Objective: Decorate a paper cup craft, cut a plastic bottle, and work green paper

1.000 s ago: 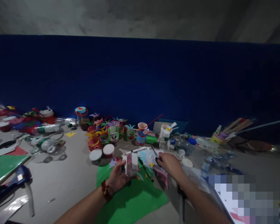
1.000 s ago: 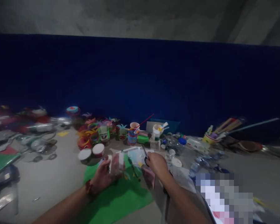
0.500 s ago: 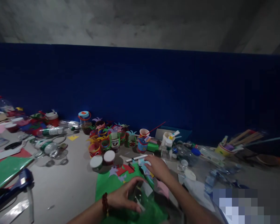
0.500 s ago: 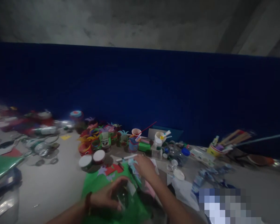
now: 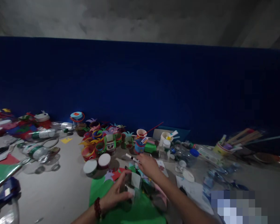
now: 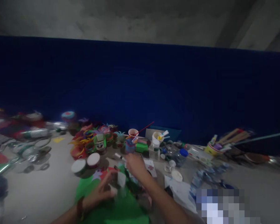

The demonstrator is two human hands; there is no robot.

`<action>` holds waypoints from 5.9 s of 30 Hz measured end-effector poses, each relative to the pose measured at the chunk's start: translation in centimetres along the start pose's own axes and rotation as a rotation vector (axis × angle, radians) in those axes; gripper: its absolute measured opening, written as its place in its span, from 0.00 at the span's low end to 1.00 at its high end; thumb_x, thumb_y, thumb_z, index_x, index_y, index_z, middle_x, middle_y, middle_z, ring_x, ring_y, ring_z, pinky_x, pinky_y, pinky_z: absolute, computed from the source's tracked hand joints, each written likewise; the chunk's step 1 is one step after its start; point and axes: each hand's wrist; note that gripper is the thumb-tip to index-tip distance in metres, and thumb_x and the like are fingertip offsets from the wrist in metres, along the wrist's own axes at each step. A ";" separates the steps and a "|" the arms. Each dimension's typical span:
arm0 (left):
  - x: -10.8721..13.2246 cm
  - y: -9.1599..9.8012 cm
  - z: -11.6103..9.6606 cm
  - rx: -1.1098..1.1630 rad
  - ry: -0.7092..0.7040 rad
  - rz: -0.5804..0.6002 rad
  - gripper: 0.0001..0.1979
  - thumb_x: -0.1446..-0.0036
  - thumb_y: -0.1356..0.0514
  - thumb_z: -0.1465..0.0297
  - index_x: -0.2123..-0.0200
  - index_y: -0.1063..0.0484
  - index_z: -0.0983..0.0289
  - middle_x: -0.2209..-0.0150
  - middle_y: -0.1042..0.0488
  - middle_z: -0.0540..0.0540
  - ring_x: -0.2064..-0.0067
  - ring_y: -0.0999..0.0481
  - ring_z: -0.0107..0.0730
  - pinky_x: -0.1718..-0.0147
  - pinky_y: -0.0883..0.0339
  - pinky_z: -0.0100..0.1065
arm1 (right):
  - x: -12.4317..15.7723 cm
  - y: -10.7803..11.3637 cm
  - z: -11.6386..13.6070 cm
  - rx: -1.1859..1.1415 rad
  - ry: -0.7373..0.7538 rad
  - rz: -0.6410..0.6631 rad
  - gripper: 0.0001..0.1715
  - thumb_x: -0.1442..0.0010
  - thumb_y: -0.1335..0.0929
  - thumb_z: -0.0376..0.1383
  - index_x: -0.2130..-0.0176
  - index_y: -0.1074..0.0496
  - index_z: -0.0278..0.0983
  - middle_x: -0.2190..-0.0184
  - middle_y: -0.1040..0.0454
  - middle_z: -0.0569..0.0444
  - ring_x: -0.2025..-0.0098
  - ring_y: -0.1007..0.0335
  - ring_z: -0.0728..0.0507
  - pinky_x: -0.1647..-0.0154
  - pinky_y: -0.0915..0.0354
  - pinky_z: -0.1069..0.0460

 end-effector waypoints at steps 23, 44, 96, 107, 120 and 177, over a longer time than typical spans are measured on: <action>0.2 -1.3 -0.9 -0.271 -0.030 -0.183 0.39 0.47 0.41 0.42 0.37 0.36 0.55 0.37 0.32 0.58 0.36 0.35 0.54 0.37 0.40 0.52 | 9.2 -2.9 3.4 -0.779 -0.068 -0.171 0.49 0.44 0.26 0.48 0.32 0.44 0.36 0.34 0.37 0.41 0.35 0.40 0.33 0.36 0.42 0.40; 1.0 -2.7 -0.1 -0.807 -0.285 -0.007 0.41 0.54 0.33 0.68 0.37 0.45 0.62 0.39 0.35 0.66 0.39 0.34 0.55 0.39 0.38 0.54 | 11.1 -2.9 2.8 -0.602 -0.095 -0.090 0.58 0.51 0.23 0.52 0.30 0.46 0.38 0.34 0.38 0.39 0.35 0.40 0.29 0.36 0.43 0.36; -2.2 2.0 -9.3 -1.196 -0.195 -0.393 0.37 0.45 0.39 0.72 0.34 0.48 0.59 0.37 0.41 0.65 0.44 0.28 0.52 0.47 0.30 0.50 | 9.5 -1.4 -0.1 -0.598 -0.034 -0.279 0.26 0.36 0.35 0.49 0.43 0.29 0.39 0.40 0.30 0.44 0.39 0.34 0.35 0.40 0.36 0.40; -7.6 3.0 -7.2 -1.464 -0.094 -0.293 0.39 0.45 0.40 0.77 0.32 0.52 0.60 0.40 0.40 0.65 0.43 0.28 0.49 0.46 0.33 0.43 | 12.8 -2.2 -1.5 -0.625 -0.104 -0.238 0.24 0.36 0.35 0.49 0.47 0.26 0.40 0.41 0.29 0.44 0.48 0.25 0.36 0.48 0.29 0.44; -6.2 3.6 -7.4 -1.346 -0.169 -0.319 0.38 0.43 0.38 0.71 0.32 0.50 0.61 0.39 0.39 0.67 0.44 0.27 0.49 0.47 0.30 0.46 | 12.5 -2.7 -1.5 -0.585 -0.038 -0.171 0.20 0.35 0.35 0.47 0.48 0.26 0.42 0.43 0.27 0.47 0.50 0.24 0.39 0.52 0.27 0.48; -16.0 2.9 -7.3 -1.450 -0.088 -0.442 0.11 0.33 0.44 0.70 0.49 0.29 0.65 0.49 0.26 0.60 0.52 0.23 0.38 0.51 0.28 0.42 | 11.2 -4.1 -0.1 -0.341 0.190 -0.180 0.05 0.38 0.35 0.30 0.63 0.30 0.39 0.60 0.23 0.50 0.57 0.26 0.41 0.57 0.33 0.51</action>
Point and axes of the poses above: each hand's wrist, its own x-axis away from the middle knuckle, its own y-axis out of the back of the hand, z = x × y
